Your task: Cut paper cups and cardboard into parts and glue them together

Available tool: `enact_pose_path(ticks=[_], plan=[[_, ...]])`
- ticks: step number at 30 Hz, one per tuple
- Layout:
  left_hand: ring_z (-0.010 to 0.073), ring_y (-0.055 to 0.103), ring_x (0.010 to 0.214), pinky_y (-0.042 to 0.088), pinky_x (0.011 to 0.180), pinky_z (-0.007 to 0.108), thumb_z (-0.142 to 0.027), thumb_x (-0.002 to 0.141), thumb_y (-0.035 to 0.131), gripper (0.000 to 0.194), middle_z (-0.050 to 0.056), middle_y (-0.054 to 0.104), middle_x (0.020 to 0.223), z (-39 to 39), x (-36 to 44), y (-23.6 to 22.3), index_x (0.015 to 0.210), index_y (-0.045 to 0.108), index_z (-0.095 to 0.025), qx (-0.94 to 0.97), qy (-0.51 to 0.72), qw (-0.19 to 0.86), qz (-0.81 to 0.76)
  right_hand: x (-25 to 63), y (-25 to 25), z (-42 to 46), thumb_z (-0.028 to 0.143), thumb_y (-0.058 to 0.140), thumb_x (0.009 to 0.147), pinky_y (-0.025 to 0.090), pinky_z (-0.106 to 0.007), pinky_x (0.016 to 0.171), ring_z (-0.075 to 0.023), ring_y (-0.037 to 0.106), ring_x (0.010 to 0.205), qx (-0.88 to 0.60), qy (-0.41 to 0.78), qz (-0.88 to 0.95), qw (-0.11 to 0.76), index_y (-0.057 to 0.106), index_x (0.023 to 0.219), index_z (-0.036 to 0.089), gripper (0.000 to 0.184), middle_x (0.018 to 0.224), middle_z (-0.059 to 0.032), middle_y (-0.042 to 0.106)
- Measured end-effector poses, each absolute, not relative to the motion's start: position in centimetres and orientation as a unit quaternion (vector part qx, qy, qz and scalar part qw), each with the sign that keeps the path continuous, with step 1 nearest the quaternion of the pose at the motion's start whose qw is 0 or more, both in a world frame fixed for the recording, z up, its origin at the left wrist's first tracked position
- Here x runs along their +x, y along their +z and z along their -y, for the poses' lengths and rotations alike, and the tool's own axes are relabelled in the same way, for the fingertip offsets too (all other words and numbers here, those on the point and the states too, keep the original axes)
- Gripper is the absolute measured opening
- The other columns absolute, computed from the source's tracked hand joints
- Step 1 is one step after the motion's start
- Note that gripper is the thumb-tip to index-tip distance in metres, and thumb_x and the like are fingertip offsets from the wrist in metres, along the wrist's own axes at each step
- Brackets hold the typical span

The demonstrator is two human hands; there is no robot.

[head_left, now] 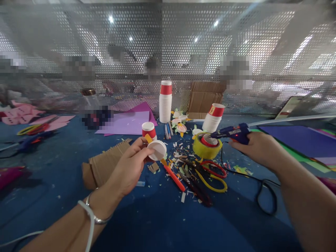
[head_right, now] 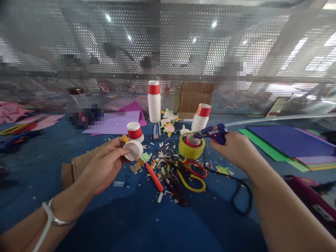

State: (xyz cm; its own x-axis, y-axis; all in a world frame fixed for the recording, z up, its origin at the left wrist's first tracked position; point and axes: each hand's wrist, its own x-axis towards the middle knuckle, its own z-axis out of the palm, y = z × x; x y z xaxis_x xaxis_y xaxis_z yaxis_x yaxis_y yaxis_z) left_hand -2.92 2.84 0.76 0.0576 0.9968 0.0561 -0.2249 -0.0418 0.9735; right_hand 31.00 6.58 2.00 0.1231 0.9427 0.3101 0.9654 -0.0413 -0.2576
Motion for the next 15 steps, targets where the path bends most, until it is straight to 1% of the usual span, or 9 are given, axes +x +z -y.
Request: enact_pose_path(ticks=[2,4,6,9,11,13,15], plan=[[0.0174,0.055,0.086,0.043,0.074,0.028,-0.021,0.075,0.066,0.013,0.002,0.066,0.093,-2.8,-2.8,0.8,0.088,0.066,-0.018,0.445,0.563,0.562,-0.411,31.0,1.9,-6.8,0.035,0.071,0.071,0.029,-0.030,0.048,-0.0141,0.040,0.040,-0.748,-0.023,0.644,0.155,0.037,0.042,0.025,0.045,0.041,0.0018,0.043],[0.0167,0.054,0.085,0.043,0.073,0.027,-0.019,0.075,0.064,0.008,0.002,0.066,0.090,-2.9,-2.8,0.9,0.083,0.065,-0.017,0.415,0.582,0.568,-0.406,30.8,1.7,-7.0,0.039,0.072,0.072,0.029,-0.030,0.048,-0.0150,0.041,0.042,-0.748,-0.010,0.646,0.149,0.040,0.045,0.025,0.044,0.042,0.0016,0.044],[0.0160,0.053,0.084,0.043,0.071,0.026,-0.019,0.076,0.063,0.005,0.002,0.065,0.088,-3.1,-2.7,0.9,0.081,0.064,-0.016,0.393,0.598,0.571,-0.401,30.7,1.7,-7.2,0.045,0.071,0.072,0.030,-0.031,0.049,-0.0166,0.045,0.045,-0.751,0.017,0.643,0.150,0.046,0.049,0.024,0.040,0.044,0.0004,0.049],[0.0153,0.053,0.081,0.043,0.066,0.025,-0.018,0.077,0.063,0.005,0.003,0.064,0.086,-3.5,-2.8,0.8,0.080,0.065,-0.016,0.375,0.614,0.566,-0.403,30.6,1.8,-7.3,0.049,0.070,0.075,0.037,-0.032,0.055,-0.0193,0.057,0.054,-0.748,0.091,0.624,0.207,0.062,0.067,0.021,0.030,0.057,-0.0028,0.063],[0.0143,0.053,0.077,0.042,0.061,0.024,-0.017,0.076,0.064,0.005,0.004,0.064,0.084,-3.6,-2.9,0.8,0.080,0.066,-0.014,0.365,0.627,0.554,-0.408,30.4,2.0,-7.0,0.047,0.072,0.075,0.042,-0.032,0.060,-0.0196,0.062,0.062,-0.748,0.102,0.600,0.264,0.068,0.078,0.020,0.027,0.067,-0.0043,0.069],[0.0135,0.053,0.074,0.041,0.059,0.023,-0.017,0.075,0.066,0.006,0.004,0.064,0.083,-3.8,-2.9,0.7,0.078,0.067,-0.013,0.361,0.637,0.547,-0.406,29.9,2.1,-6.6,0.040,0.075,0.074,0.045,-0.032,0.065,-0.0187,0.064,0.067,-0.742,0.031,0.588,0.320,0.069,0.084,0.019,0.024,0.074,-0.0055,0.071],[0.0136,0.054,0.073,0.042,0.059,0.024,-0.018,0.074,0.068,0.006,0.005,0.064,0.081,-3.8,-3.0,0.6,0.077,0.068,-0.013,0.360,0.644,0.545,-0.398,28.7,1.9,-6.0,0.030,0.075,0.076,0.046,-0.032,0.069,-0.0175,0.063,0.070,-0.694,-0.096,0.608,0.373,0.069,0.088,0.018,0.018,0.079,-0.0061,0.070]])
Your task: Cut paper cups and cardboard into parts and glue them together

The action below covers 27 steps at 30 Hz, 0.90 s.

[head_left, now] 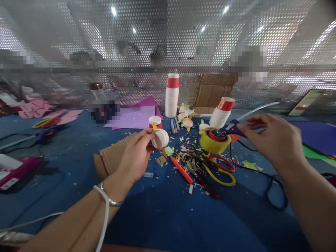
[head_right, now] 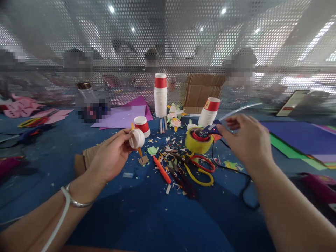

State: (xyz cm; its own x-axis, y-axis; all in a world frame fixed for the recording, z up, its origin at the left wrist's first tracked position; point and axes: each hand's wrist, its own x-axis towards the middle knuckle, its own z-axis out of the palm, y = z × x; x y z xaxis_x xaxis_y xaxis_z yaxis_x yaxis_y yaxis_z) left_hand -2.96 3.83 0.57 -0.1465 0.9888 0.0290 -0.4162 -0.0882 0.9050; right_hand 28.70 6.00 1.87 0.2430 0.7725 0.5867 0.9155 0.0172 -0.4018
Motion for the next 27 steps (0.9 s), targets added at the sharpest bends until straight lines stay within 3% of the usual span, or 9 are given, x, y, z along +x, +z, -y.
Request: enact_pose_path(ticks=[3,7,10,13,21,27], plan=[[0.0145,0.056,0.073,0.043,0.060,0.025,-0.018,0.073,0.069,0.005,0.005,0.065,0.080,-3.9,-3.0,0.3,0.076,0.069,-0.013,0.363,0.650,0.544,-0.387,25.5,0.8,-5.2,0.023,0.064,0.087,0.047,-0.031,0.070,-0.0172,0.062,0.073,-0.544,-0.177,0.718,0.396,0.068,0.086,0.018,0.006,0.079,-0.0068,0.068],[0.0140,0.055,0.073,0.043,0.062,0.025,-0.019,0.075,0.070,0.005,0.004,0.066,0.081,-4.2,-3.2,-0.1,0.077,0.071,-0.015,0.375,0.646,0.541,-0.387,20.0,-1.3,-5.0,0.019,0.056,0.093,0.051,-0.034,0.077,-0.0200,0.063,0.083,-0.351,-0.056,0.881,0.311,0.068,0.092,0.016,0.012,0.086,-0.0081,0.070],[0.0143,0.055,0.074,0.043,0.060,0.024,-0.020,0.075,0.070,0.005,0.004,0.066,0.081,-4.3,-3.4,-0.4,0.077,0.071,-0.015,0.382,0.646,0.534,-0.390,17.1,-2.3,-5.6,0.019,0.058,0.093,0.051,-0.034,0.076,-0.0222,0.062,0.086,-0.359,-0.048,0.913,0.189,0.072,0.093,0.016,0.014,0.088,-0.0089,0.069],[0.0149,0.056,0.075,0.043,0.060,0.024,-0.021,0.077,0.070,0.006,0.004,0.066,0.082,-4.4,-3.6,-0.6,0.078,0.071,-0.016,0.396,0.642,0.526,-0.393,15.8,-2.8,-6.5,0.023,0.058,0.094,0.049,-0.036,0.080,-0.0238,0.059,0.091,-0.367,-0.060,0.916,0.147,0.074,0.097,0.017,0.017,0.093,-0.0095,0.069],[0.0142,0.055,0.073,0.042,0.056,0.022,-0.020,0.076,0.069,0.006,0.005,0.065,0.080,-4.5,-3.5,-0.5,0.077,0.071,-0.015,0.396,0.638,0.520,-0.407,15.1,-4.0,-7.6,0.021,0.048,0.099,0.044,-0.036,0.081,-0.0225,0.057,0.086,-0.350,-0.062,0.923,0.143,0.074,0.088,0.016,0.028,0.088,-0.0091,0.068],[0.0148,0.056,0.073,0.043,0.056,0.023,-0.021,0.075,0.070,0.006,0.005,0.065,0.080,-4.7,-3.6,-0.4,0.076,0.071,-0.015,0.390,0.640,0.521,-0.410,15.3,-4.2,-7.6,0.020,0.050,0.096,0.045,-0.034,0.077,-0.0211,0.058,0.082,-0.358,-0.051,0.911,0.199,0.071,0.084,0.015,0.024,0.083,-0.0086,0.068]])
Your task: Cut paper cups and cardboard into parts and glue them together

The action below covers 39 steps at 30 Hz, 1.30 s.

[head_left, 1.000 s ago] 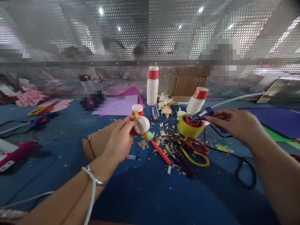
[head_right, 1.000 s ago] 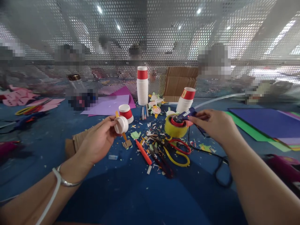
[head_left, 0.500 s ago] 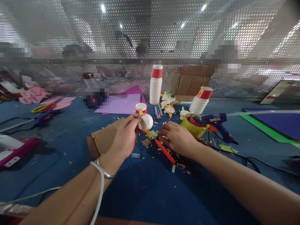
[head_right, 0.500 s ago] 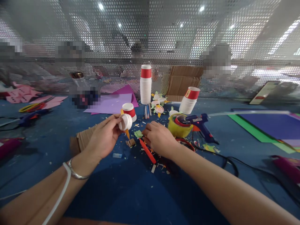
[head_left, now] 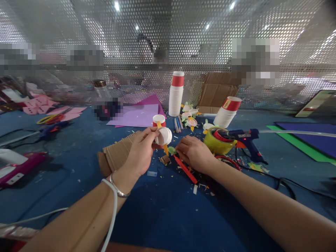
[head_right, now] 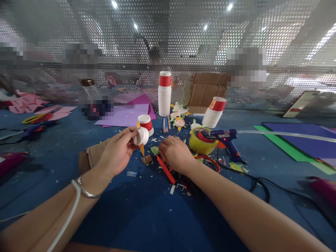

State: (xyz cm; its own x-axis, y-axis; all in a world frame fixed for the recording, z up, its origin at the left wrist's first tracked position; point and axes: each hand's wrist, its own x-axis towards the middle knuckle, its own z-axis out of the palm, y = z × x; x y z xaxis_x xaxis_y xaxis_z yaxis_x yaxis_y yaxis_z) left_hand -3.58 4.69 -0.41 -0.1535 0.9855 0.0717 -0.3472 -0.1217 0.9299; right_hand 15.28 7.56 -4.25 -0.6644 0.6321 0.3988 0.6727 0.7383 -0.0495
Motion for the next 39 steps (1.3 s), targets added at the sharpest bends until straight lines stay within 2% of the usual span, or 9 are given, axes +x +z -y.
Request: enact_pose_path(ticks=[4,7,10,14,21,28,39], plan=[[0.0139,0.056,0.070,0.042,0.054,0.022,-0.018,0.074,0.070,0.004,0.005,0.064,0.078,-4.7,-3.6,-0.2,0.074,0.070,-0.014,0.370,0.631,0.540,-0.416,16.4,-3.8,-7.0,0.019,0.052,0.094,0.047,-0.031,0.069,-0.0188,0.061,0.075,-0.406,-0.041,0.874,0.264,0.068,0.090,0.014,0.017,0.078,-0.0073,0.067],[0.0132,0.057,0.065,0.042,0.053,0.022,-0.017,0.075,0.069,0.004,0.005,0.064,0.073,-4.6,-3.7,0.0,0.075,0.071,-0.013,0.352,0.604,0.578,-0.421,17.3,-3.2,-6.4,0.021,0.054,0.093,0.048,-0.027,0.062,-0.0156,0.062,0.066,-0.431,0.003,0.834,0.343,0.067,0.090,0.017,0.014,0.072,-0.0029,0.067],[0.0137,0.057,0.062,0.044,0.053,0.024,-0.019,0.076,0.070,0.009,0.007,0.065,0.074,-4.6,-3.8,0.0,0.078,0.073,-0.012,0.331,0.548,0.640,-0.426,17.5,-2.6,-5.6,0.020,0.057,0.091,0.050,-0.027,0.063,-0.0141,0.064,0.065,-0.414,0.021,0.799,0.436,0.067,0.086,0.020,0.011,0.073,-0.0006,0.070],[0.0132,0.058,0.060,0.045,0.052,0.024,-0.021,0.079,0.069,0.012,0.009,0.069,0.077,-4.4,-3.7,-0.1,0.080,0.075,-0.011,0.314,0.471,0.695,-0.442,17.3,-2.0,-4.7,0.015,0.060,0.090,0.053,-0.030,0.068,-0.0150,0.067,0.070,-0.347,-0.048,0.794,0.496,0.067,0.091,0.019,0.008,0.079,-0.0027,0.073],[0.0108,0.059,0.060,0.046,0.051,0.019,-0.020,0.084,0.067,0.011,0.008,0.069,0.077,-3.9,-3.5,0.0,0.083,0.074,-0.011,0.302,0.447,0.729,-0.421,16.8,-1.3,-3.7,0.006,0.065,0.084,0.057,-0.035,0.072,-0.0185,0.069,0.078,-0.254,-0.103,0.825,0.494,0.066,0.098,0.019,0.019,0.089,-0.0058,0.077],[0.0115,0.060,0.064,0.050,0.059,0.021,-0.020,0.084,0.071,0.009,0.006,0.068,0.077,-3.6,-3.1,-0.1,0.081,0.076,-0.013,0.304,0.465,0.724,-0.410,16.9,-1.2,-3.2,0.009,0.066,0.084,0.056,-0.037,0.071,-0.0209,0.071,0.084,-0.239,-0.145,0.835,0.475,0.065,0.105,0.020,0.024,0.099,-0.0072,0.077],[0.0112,0.061,0.066,0.051,0.063,0.020,-0.019,0.081,0.074,0.009,0.007,0.071,0.080,-3.6,-3.1,-0.3,0.085,0.078,-0.012,0.291,0.469,0.733,-0.398,16.5,-1.1,-3.1,0.010,0.064,0.087,0.058,-0.034,0.070,-0.0190,0.072,0.083,-0.206,-0.173,0.853,0.447,0.067,0.104,0.018,0.019,0.098,-0.0075,0.078]])
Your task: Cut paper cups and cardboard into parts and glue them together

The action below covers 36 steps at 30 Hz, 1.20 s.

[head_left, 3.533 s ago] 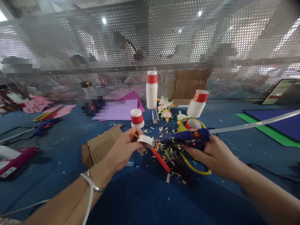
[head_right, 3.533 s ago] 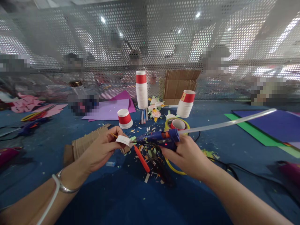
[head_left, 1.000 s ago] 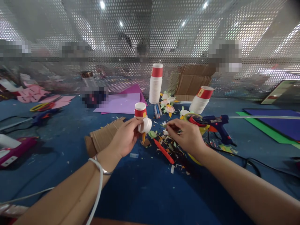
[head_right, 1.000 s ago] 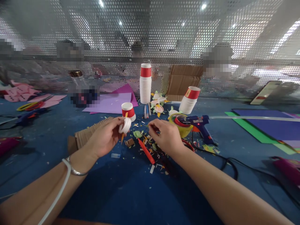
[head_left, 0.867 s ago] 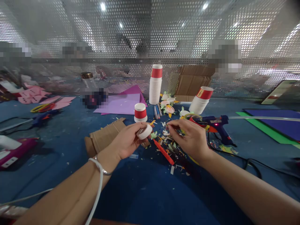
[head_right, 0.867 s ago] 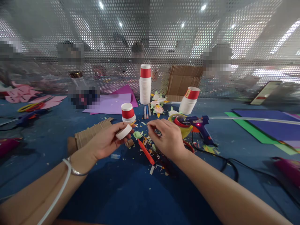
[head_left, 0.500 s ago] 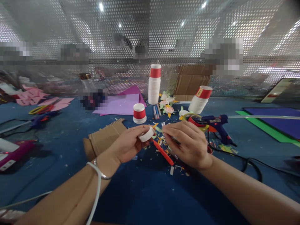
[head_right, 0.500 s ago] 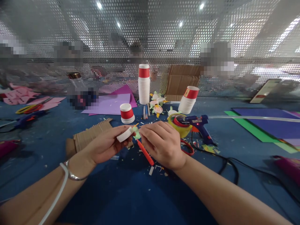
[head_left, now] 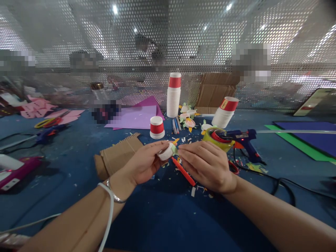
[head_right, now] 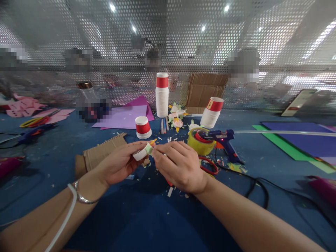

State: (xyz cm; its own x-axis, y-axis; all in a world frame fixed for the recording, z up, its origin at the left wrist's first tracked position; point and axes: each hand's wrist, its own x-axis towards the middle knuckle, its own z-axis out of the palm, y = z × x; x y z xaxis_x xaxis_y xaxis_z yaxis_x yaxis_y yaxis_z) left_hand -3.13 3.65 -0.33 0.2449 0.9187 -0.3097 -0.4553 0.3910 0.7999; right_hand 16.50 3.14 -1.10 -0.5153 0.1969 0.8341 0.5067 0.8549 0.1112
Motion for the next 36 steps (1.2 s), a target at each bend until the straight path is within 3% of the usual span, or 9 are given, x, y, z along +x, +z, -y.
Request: enact_pose_path(ticks=[6,17,36], plan=[[0.0103,0.061,0.065,0.050,0.060,0.018,-0.019,0.083,0.071,0.010,0.006,0.069,0.078,-3.53,-3.14,-0.20,0.084,0.078,-0.012,0.297,0.461,0.731,-0.406,16.51,-1.40,-3.13,0.008,0.064,0.086,0.061,-0.035,0.077,-0.0206,0.073,0.091,-0.188,-0.158,0.860,0.447,0.068,0.104,0.015,0.020,0.107,-0.0108,0.077],[0.0109,0.060,0.063,0.050,0.058,0.017,-0.018,0.084,0.070,0.010,0.005,0.069,0.074,-3.60,-3.18,-0.47,0.078,0.078,-0.014,0.317,0.458,0.733,-0.390,16.76,-1.28,-3.10,0.010,0.062,0.089,0.060,-0.035,0.074,-0.0211,0.072,0.092,-0.163,-0.195,0.874,0.415,0.070,0.103,0.014,0.016,0.110,-0.0113,0.076],[0.0086,0.060,0.064,0.046,0.058,0.016,-0.015,0.082,0.073,0.006,0.004,0.067,0.074,-3.42,-3.00,0.17,0.083,0.076,-0.010,0.311,0.464,0.727,-0.400,16.44,-1.90,-3.11,0.011,0.070,0.083,0.061,-0.034,0.075,-0.0212,0.073,0.092,-0.179,-0.195,0.861,0.434,0.068,0.113,0.009,0.031,0.113,-0.0110,0.076]])
